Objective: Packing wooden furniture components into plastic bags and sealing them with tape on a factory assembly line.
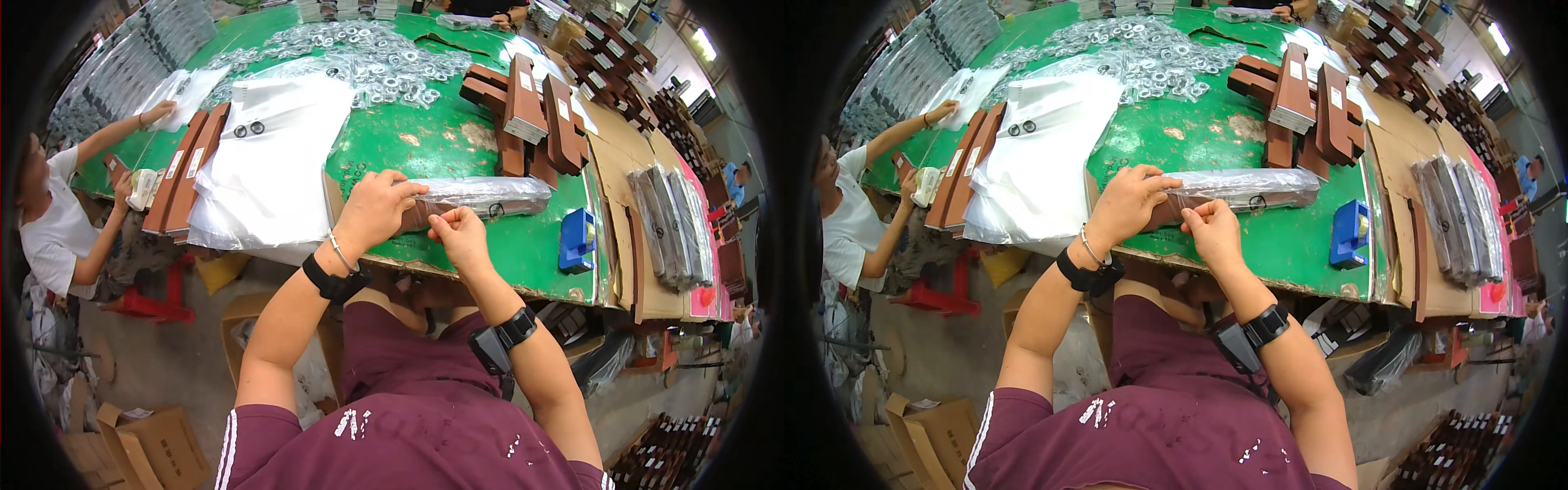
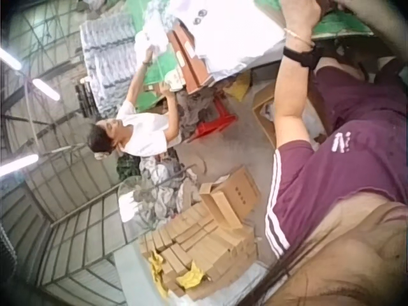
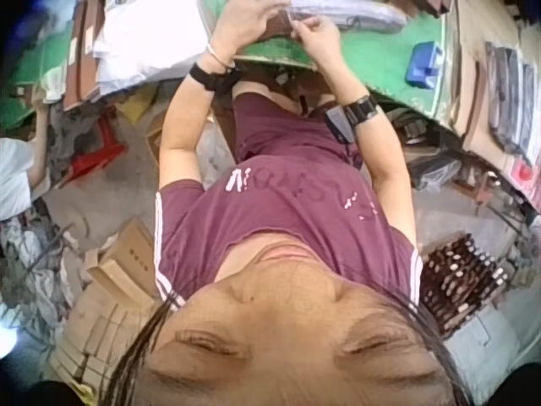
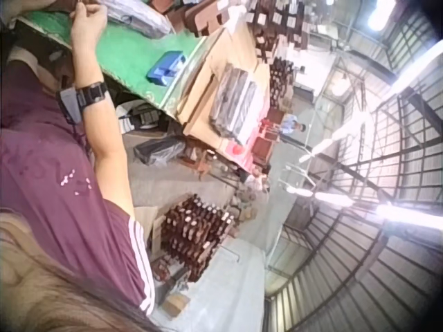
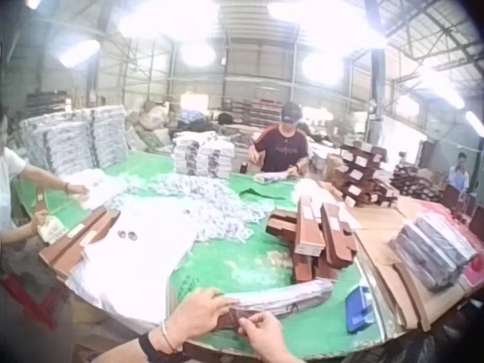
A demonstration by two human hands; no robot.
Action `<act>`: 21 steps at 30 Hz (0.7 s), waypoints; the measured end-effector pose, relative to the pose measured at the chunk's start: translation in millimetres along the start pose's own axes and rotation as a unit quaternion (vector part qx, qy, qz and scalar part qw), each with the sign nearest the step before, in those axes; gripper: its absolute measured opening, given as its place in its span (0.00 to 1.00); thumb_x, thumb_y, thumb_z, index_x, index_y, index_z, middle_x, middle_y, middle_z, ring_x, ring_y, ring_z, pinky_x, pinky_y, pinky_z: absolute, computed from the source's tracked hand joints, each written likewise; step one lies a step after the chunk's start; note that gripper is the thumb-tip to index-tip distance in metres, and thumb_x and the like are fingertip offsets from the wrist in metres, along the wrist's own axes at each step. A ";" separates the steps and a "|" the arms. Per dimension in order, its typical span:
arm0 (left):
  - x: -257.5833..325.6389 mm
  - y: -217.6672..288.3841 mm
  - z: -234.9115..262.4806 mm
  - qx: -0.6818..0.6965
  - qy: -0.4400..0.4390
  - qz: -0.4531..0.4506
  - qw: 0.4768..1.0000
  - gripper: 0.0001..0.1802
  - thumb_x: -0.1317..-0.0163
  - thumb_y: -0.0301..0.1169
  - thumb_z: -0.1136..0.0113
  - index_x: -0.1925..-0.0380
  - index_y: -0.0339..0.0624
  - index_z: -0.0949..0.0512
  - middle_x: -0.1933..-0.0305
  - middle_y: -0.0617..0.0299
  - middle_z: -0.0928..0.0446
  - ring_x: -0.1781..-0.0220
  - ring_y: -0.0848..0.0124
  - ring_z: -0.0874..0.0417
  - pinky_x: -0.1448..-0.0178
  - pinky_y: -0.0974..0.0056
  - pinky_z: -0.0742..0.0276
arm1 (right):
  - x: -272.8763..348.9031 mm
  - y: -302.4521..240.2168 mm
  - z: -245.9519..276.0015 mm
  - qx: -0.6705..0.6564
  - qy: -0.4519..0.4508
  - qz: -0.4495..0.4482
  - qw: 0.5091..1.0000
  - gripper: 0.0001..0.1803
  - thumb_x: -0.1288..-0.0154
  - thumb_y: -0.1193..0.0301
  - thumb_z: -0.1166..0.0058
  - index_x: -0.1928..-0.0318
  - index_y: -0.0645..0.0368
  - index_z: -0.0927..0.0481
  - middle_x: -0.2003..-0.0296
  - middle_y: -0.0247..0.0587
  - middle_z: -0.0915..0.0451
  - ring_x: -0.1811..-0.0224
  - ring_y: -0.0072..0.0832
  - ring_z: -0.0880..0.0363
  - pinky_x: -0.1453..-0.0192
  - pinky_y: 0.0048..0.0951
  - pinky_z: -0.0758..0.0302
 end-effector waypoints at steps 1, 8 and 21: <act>-2.4 -3.5 -1.0 -0.003 0.000 0.002 1.000 0.16 0.42 0.29 0.37 0.53 0.56 0.16 0.52 0.56 0.20 0.52 0.56 0.21 0.47 0.54 0.26 | -2.5 -3.7 -0.8 0.063 0.007 0.022 0.998 0.12 0.36 0.69 0.37 0.63 0.63 0.26 0.73 0.40 0.16 0.71 0.24 0.18 0.65 0.25 0.24; -20.0 -25.9 -10.2 0.081 -0.041 0.027 0.996 0.13 0.38 0.32 0.40 0.54 0.55 0.15 0.61 0.54 0.18 0.56 0.56 0.20 0.51 0.54 0.25 | -13.4 -27.2 -7.6 0.310 0.050 0.131 0.940 0.17 0.37 0.62 0.37 0.66 0.62 0.28 0.73 0.51 0.17 0.67 0.50 0.17 0.61 0.48 0.24; -29.5 -42.7 -22.7 0.172 -0.152 0.167 0.959 0.16 0.32 0.30 0.46 0.46 0.46 0.18 0.53 0.53 0.16 0.57 0.68 0.18 0.49 0.64 0.24 | 3.3 -16.7 22.5 0.499 0.078 0.252 0.825 0.25 0.39 0.51 0.38 0.65 0.60 0.30 0.78 0.49 0.19 0.74 0.50 0.17 0.70 0.46 0.23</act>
Point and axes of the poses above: each hand's wrist, its own x-axis away from the middle knuckle, its own z-axis out of the back of the hand, y = z × x, the point moved 7 cm from there along -x, towards the middle knuckle
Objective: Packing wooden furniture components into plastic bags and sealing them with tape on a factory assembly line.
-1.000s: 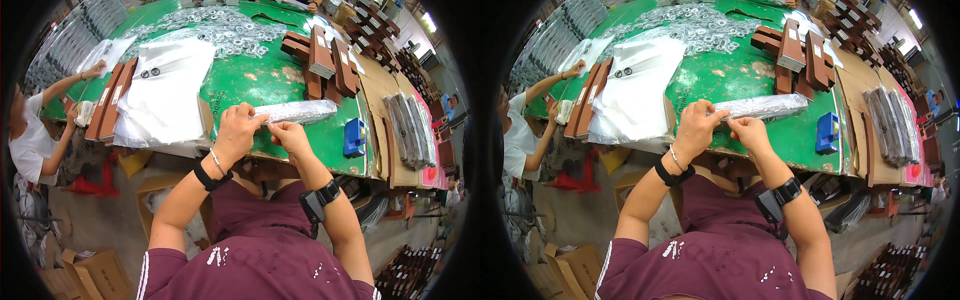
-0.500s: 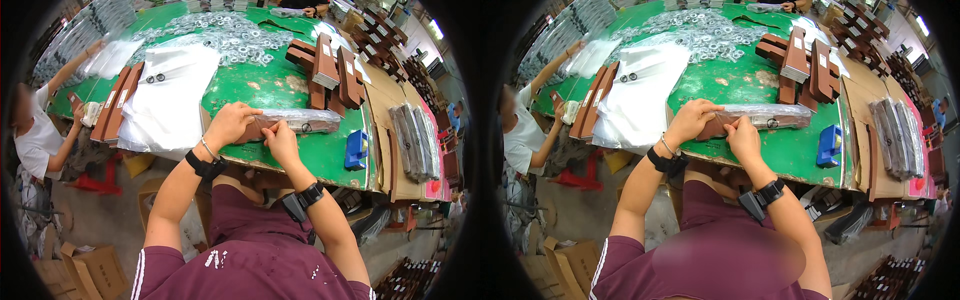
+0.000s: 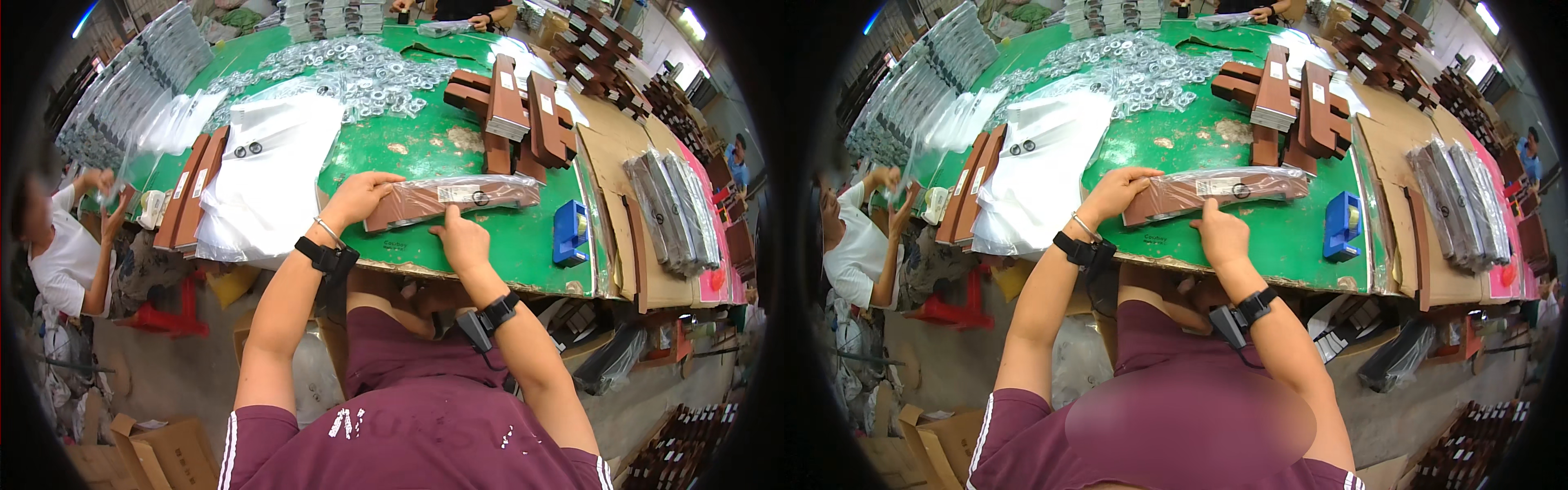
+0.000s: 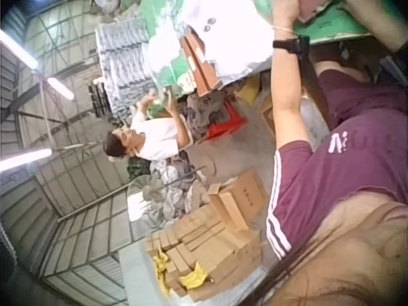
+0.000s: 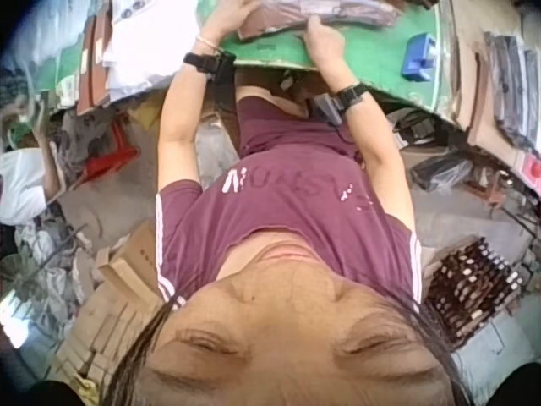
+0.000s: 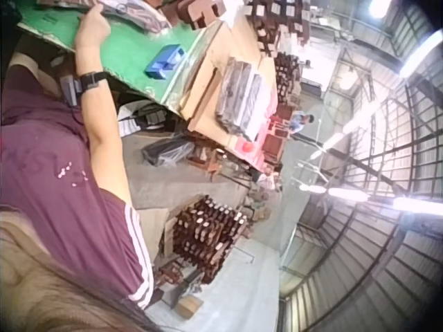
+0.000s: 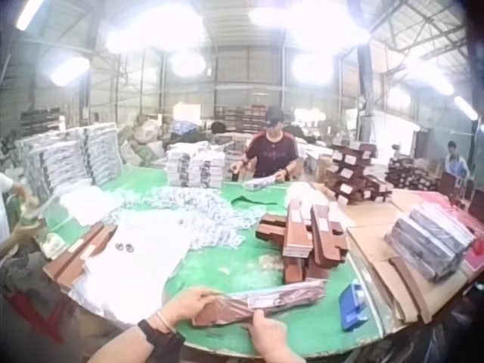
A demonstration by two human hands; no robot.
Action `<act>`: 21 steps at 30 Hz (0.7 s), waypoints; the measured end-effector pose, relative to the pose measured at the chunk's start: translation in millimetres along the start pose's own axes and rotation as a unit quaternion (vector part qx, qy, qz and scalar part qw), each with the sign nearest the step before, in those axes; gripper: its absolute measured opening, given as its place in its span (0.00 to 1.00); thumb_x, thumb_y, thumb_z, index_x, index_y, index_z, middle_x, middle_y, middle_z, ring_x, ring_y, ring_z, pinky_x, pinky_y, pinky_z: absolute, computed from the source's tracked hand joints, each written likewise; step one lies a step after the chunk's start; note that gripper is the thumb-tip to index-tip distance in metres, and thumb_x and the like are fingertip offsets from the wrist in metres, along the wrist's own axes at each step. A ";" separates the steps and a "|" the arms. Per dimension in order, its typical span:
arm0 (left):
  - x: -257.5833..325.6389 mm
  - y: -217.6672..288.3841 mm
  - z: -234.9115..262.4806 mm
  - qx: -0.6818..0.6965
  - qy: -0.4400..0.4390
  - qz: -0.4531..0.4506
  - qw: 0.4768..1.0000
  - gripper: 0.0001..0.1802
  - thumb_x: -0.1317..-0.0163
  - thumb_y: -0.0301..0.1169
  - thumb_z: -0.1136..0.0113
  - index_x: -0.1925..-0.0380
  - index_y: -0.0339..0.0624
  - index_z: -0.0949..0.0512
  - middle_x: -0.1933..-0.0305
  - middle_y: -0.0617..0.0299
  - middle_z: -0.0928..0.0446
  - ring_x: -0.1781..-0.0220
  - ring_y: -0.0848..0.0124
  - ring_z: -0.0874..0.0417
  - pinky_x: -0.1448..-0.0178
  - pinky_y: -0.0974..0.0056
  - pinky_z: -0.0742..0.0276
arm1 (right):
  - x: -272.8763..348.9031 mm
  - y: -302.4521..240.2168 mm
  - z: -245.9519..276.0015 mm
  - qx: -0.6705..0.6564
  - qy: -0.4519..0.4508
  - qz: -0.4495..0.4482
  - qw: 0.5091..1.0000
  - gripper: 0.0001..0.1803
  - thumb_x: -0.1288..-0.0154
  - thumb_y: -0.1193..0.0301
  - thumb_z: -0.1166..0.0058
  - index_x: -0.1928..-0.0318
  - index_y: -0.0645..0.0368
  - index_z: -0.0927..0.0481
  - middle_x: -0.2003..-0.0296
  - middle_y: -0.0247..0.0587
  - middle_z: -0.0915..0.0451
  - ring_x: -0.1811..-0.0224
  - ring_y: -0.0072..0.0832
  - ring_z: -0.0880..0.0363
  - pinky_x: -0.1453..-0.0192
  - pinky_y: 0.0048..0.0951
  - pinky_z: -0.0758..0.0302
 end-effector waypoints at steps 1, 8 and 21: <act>-2.6 -5.6 1.9 -0.003 0.003 -0.007 1.000 0.16 0.32 0.30 0.46 0.46 0.46 0.18 0.53 0.53 0.16 0.57 0.68 0.18 0.49 0.64 0.24 | 4.6 12.3 -1.9 -0.004 0.009 -0.030 1.000 0.24 0.40 0.53 0.36 0.65 0.59 0.31 0.79 0.46 0.20 0.75 0.48 0.18 0.71 0.45 0.24; -0.4 -31.0 -11.1 0.098 -0.056 0.027 0.993 0.18 0.31 0.29 0.48 0.43 0.40 0.21 0.57 0.63 0.16 0.59 0.77 0.23 0.52 0.69 0.25 | -0.1 -6.2 49.0 -0.047 0.123 0.095 0.987 0.26 0.48 0.58 0.31 0.54 0.57 0.28 0.58 0.47 0.20 0.49 0.43 0.22 0.51 0.40 0.26; 54.8 45.4 14.9 -0.148 0.097 -0.203 0.963 0.24 0.46 0.23 0.37 0.46 0.43 0.21 0.54 0.53 0.20 0.54 0.58 0.21 0.46 0.57 0.26 | 1.1 -16.4 53.4 0.013 0.099 0.160 0.982 0.56 0.60 0.54 0.26 0.30 0.57 0.39 0.31 0.43 0.39 0.25 0.43 0.48 0.26 0.49 0.46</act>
Point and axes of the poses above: each hand's wrist, its own x-axis away from the middle knuckle, its own z-axis out of the back of the hand, y = z × x, the point moved 7 cm from there along -x, towards the middle knuckle
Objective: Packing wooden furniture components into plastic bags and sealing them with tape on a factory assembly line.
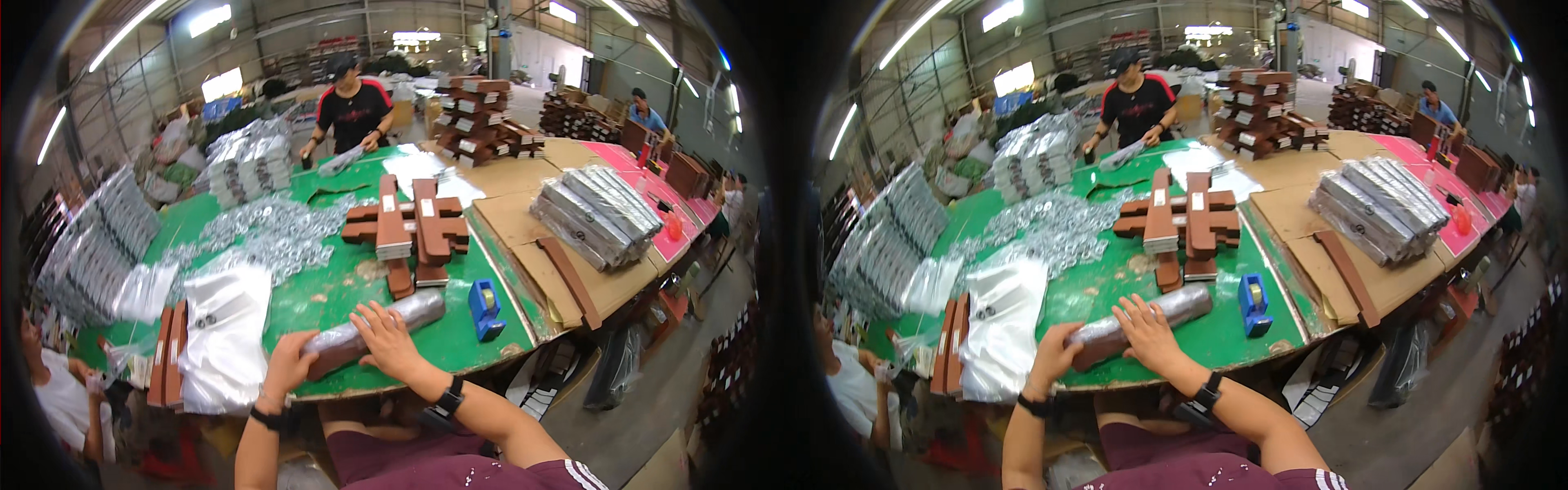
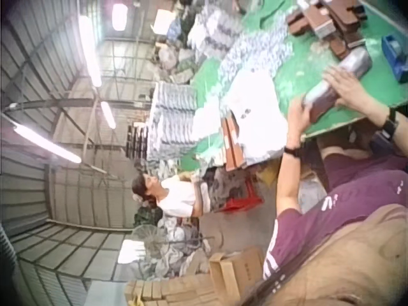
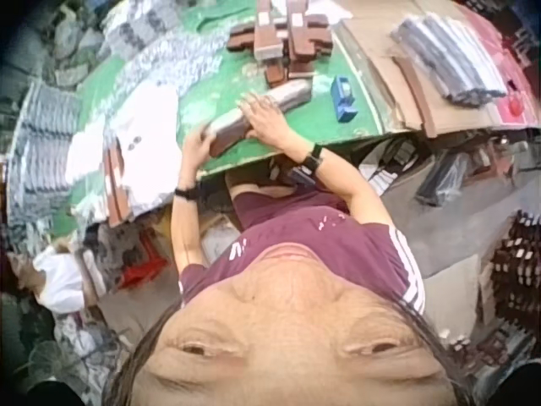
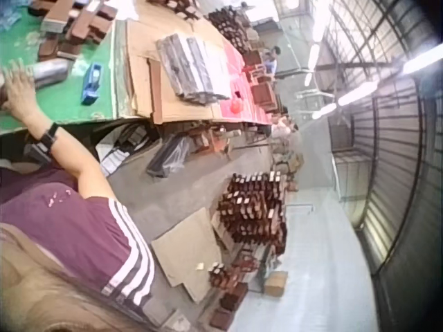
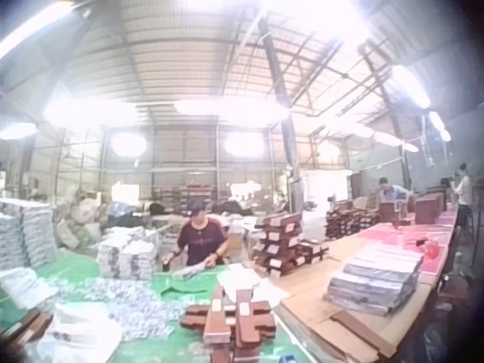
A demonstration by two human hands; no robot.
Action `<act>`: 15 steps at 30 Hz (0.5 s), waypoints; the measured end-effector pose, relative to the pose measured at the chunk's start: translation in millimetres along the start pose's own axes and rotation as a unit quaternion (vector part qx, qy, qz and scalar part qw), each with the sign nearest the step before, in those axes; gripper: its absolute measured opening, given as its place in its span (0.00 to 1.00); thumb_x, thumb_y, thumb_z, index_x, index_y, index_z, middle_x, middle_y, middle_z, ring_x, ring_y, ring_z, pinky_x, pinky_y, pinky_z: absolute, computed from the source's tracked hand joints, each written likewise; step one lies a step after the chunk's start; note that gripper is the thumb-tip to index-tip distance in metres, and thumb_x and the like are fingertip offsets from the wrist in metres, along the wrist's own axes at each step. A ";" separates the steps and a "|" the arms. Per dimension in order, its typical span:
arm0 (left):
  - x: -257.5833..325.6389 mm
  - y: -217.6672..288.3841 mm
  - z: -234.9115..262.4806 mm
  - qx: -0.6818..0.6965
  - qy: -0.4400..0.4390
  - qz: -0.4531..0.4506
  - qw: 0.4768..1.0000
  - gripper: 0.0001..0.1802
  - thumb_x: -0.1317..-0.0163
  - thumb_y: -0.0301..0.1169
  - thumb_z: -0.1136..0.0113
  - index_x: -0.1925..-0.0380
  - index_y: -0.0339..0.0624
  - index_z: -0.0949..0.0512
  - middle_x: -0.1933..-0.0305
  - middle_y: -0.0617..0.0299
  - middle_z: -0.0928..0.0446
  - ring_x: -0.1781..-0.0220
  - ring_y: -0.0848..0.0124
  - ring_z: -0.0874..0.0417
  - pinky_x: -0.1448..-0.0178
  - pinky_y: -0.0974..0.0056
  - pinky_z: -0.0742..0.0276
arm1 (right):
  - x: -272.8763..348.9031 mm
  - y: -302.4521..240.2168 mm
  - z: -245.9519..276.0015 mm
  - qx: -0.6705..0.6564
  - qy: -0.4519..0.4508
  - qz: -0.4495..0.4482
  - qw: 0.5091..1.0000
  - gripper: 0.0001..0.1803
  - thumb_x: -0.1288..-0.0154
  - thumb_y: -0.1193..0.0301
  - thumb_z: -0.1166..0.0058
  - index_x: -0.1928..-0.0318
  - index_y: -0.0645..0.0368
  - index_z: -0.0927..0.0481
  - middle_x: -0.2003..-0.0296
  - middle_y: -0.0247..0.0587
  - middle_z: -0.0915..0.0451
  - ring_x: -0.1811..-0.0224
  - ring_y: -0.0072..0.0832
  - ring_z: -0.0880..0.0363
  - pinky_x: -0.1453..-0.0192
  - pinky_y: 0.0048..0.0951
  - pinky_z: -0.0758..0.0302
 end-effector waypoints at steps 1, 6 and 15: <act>-1.1 26.2 9.7 -0.032 0.002 -0.020 0.999 0.24 0.50 0.23 0.35 0.49 0.42 0.21 0.51 0.52 0.21 0.50 0.55 0.23 0.43 0.55 0.28 | 4.5 11.1 13.6 0.019 -0.010 0.000 1.000 0.57 0.60 0.54 0.25 0.30 0.56 0.39 0.31 0.43 0.39 0.25 0.43 0.48 0.26 0.50 0.47; 0.5 118.5 54.7 -0.144 0.046 -0.109 0.982 0.22 0.55 0.20 0.33 0.55 0.42 0.19 0.46 0.51 0.23 0.46 0.49 0.25 0.43 0.50 0.30 | 26.2 83.7 24.7 0.040 -0.083 -0.031 0.995 0.57 0.60 0.55 0.24 0.29 0.56 0.40 0.32 0.47 0.38 0.24 0.44 0.49 0.26 0.53 0.49; 18.2 184.2 131.5 -0.277 0.040 -0.235 0.931 0.11 0.36 0.29 0.38 0.54 0.47 0.18 0.50 0.53 0.17 0.39 0.50 0.22 0.34 0.44 0.31 | 16.0 61.2 76.8 -0.099 -0.008 0.095 0.990 0.38 0.56 0.61 0.28 0.45 0.58 0.31 0.56 0.40 0.25 0.47 0.37 0.25 0.36 0.46 0.36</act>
Point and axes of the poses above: each hand's wrist, its own x-axis away from the middle knuckle, its own z-axis out of the back of the hand, y = z × x, the point moved 7 cm from there along -x, towards the middle knuckle
